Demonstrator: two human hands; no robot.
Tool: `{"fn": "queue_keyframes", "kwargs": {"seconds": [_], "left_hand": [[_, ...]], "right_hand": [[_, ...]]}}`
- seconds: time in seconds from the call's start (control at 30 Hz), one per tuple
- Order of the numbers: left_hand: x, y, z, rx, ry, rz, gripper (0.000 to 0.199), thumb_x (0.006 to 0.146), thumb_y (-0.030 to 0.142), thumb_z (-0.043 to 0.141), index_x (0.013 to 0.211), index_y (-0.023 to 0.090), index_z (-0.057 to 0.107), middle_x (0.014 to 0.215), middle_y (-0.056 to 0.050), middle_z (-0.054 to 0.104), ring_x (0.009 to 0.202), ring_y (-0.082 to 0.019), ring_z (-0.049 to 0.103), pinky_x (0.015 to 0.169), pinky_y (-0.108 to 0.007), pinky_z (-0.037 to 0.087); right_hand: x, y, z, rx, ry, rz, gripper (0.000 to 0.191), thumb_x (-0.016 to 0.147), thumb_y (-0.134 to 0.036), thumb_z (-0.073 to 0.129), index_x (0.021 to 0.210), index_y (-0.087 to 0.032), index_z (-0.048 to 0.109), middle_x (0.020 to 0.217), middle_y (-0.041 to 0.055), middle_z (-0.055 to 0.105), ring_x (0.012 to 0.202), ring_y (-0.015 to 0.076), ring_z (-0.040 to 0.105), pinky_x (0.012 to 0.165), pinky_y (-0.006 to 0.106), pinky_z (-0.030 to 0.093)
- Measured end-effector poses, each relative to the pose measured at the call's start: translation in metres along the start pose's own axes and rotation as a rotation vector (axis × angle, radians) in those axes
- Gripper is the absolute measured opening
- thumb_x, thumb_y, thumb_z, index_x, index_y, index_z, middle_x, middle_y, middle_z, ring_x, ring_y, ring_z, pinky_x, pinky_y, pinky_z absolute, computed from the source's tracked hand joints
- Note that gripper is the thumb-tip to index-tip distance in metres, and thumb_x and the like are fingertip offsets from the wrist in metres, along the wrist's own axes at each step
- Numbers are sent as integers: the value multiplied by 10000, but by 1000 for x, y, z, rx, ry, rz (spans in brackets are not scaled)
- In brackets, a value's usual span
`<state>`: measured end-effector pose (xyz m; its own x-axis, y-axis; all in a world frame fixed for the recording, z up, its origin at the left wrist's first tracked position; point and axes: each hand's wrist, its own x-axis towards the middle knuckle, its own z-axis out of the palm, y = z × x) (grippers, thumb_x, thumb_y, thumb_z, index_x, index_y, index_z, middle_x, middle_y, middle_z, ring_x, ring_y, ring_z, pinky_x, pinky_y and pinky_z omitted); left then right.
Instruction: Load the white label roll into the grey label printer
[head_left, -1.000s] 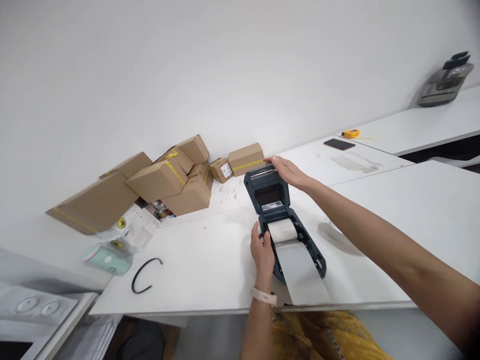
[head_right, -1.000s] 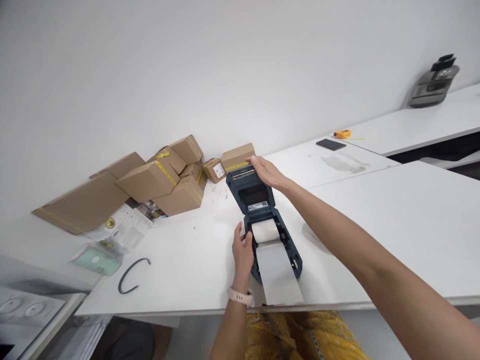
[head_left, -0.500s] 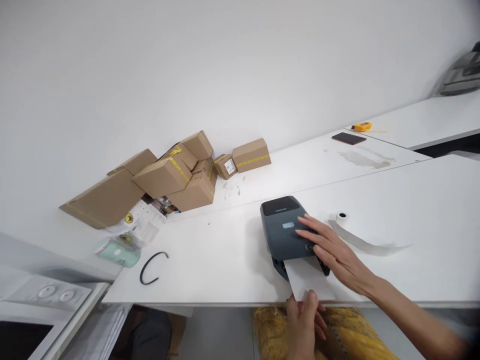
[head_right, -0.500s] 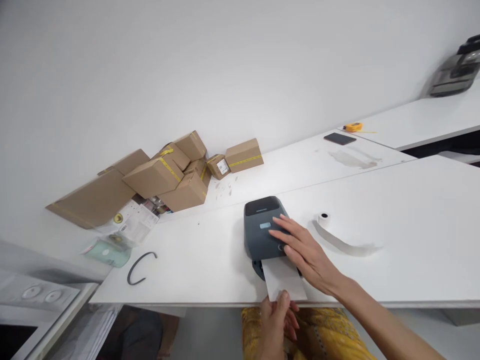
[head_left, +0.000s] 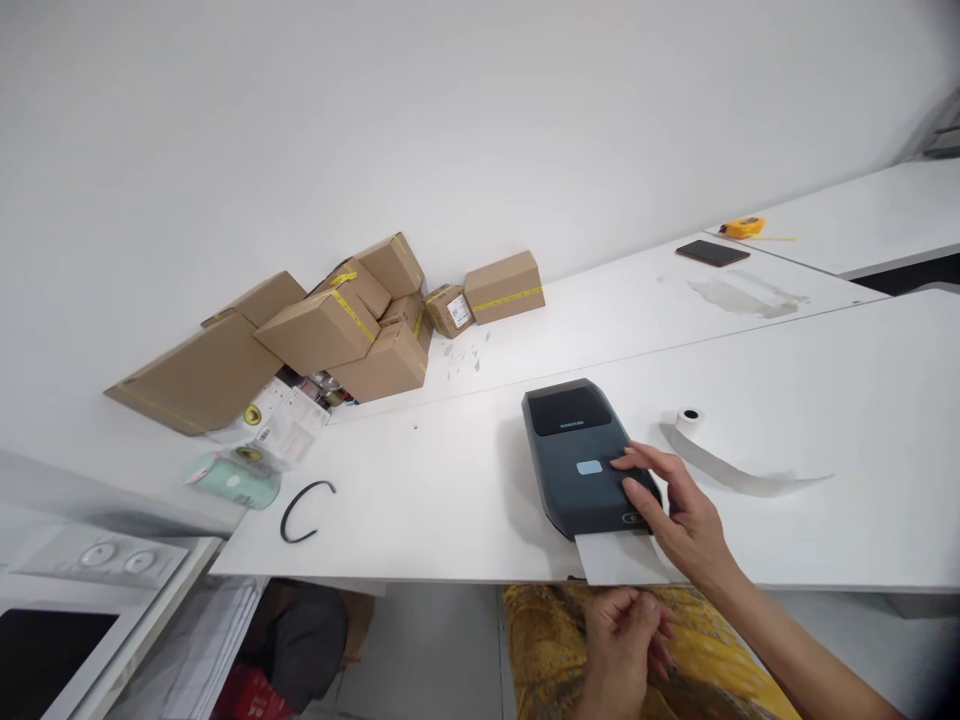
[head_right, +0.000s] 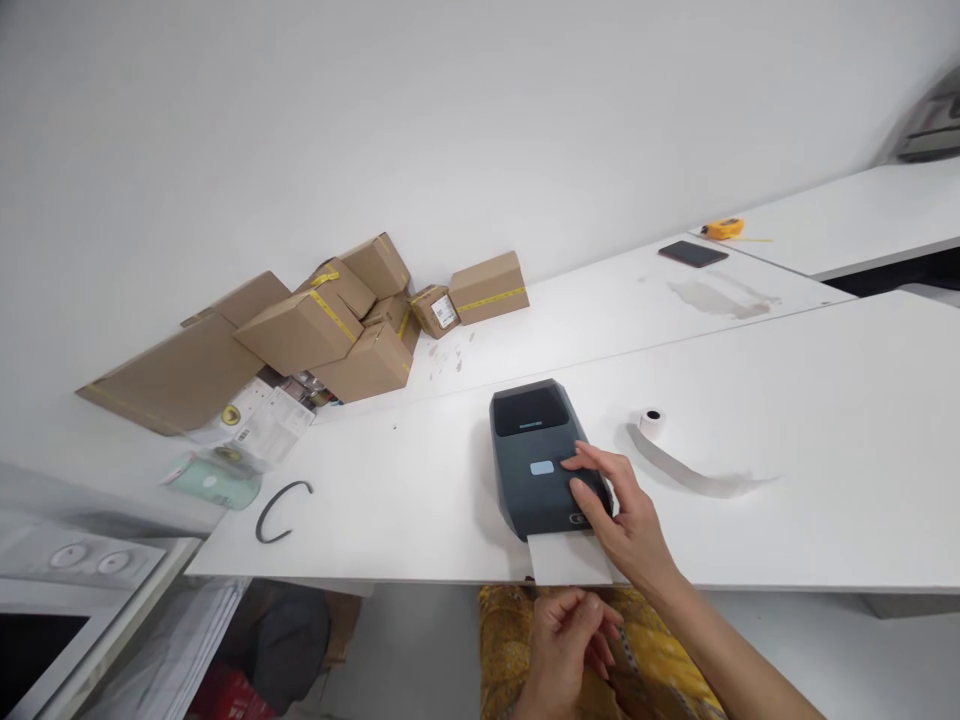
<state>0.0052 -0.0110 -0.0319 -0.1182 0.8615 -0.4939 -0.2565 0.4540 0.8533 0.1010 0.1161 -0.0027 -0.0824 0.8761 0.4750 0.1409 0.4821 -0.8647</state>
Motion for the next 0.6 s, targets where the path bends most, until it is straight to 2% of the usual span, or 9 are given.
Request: {"fn": "queue_keyframes", "kwargs": {"seconds": [0.1, 0.17, 0.23, 0.27, 0.33, 0.37, 0.43, 0.53, 0.6], "left_hand": [[0, -5, -11, 9, 99, -32, 618, 641, 778, 707, 695, 163, 711, 628, -44, 627, 474, -103, 480, 467, -237, 356], [0, -5, -23, 15, 265, 35, 617, 668, 805, 653, 639, 189, 659, 573, -28, 580, 477, -125, 490, 474, -254, 380], [0, 3, -35, 32, 470, 178, 611, 729, 818, 578, 660, 214, 636, 621, -43, 605, 573, -169, 565, 549, -280, 458], [0, 10, -39, 46, 555, 260, 594, 767, 806, 550, 730, 222, 655, 722, -64, 659, 686, -197, 622, 633, -294, 504], [4, 32, -43, 66, 636, 380, 577, 828, 753, 542, 1078, 250, 676, 1160, -105, 701, 1076, -251, 648, 899, -323, 526], [8, 44, -42, 76, 612, 410, 639, 849, 729, 544, 1290, 270, 599, 1403, -107, 598, 1281, -271, 560, 1011, -333, 489], [19, 66, -36, 59, 503, 425, 757, 878, 696, 544, 1495, 277, 420, 1621, -92, 380, 1478, -286, 371, 1119, -343, 425], [37, 86, -28, -37, 308, 389, 832, 875, 636, 610, 1555, 251, 324, 1648, -109, 338, 1476, -298, 390, 1114, -351, 454], [44, 89, -26, -74, 244, 386, 835, 881, 586, 638, 1566, 247, 302, 1640, -115, 354, 1451, -300, 431, 1086, -346, 486]], "right_hand": [[-7, 11, 4, 175, 56, 246, 729, 895, -486, 660, 1538, -392, 331, 1570, 71, 452, 1424, 315, 447, 1155, 553, 402], [-10, 19, 5, 285, 22, 423, 821, 877, -536, 660, 1574, -382, 254, 1658, 82, 318, 1486, 326, 367, 1154, 549, 404], [-11, 24, 6, 326, -54, 554, 834, 885, -582, 620, 1588, -365, 228, 1666, 96, 302, 1493, 330, 359, 1137, 534, 427], [-12, 25, 5, 320, -83, 584, 835, 886, -603, 603, 1590, -354, 232, 1661, 98, 314, 1485, 332, 372, 1132, 525, 435], [-11, 24, 4, 279, -103, 600, 836, 871, -641, 590, 1583, -338, 273, 1645, 90, 350, 1465, 342, 402, 1124, 515, 443], [-11, 22, 3, 259, -102, 605, 831, 861, -656, 590, 1572, -332, 308, 1633, 84, 375, 1453, 349, 417, 1121, 515, 444], [-9, 19, 2, 242, -93, 621, 823, 839, -674, 598, 1548, -327, 366, 1608, 73, 419, 1433, 362, 438, 1120, 521, 441], [-8, 17, 1, 259, -96, 633, 835, 813, -683, 621, 1533, -325, 394, 1586, 64, 451, 1416, 366, 454, 1132, 522, 425], [-9, 19, 0, 270, -104, 633, 849, 801, -688, 631, 1532, -327, 393, 1579, 63, 457, 1408, 368, 462, 1137, 528, 418]]}}
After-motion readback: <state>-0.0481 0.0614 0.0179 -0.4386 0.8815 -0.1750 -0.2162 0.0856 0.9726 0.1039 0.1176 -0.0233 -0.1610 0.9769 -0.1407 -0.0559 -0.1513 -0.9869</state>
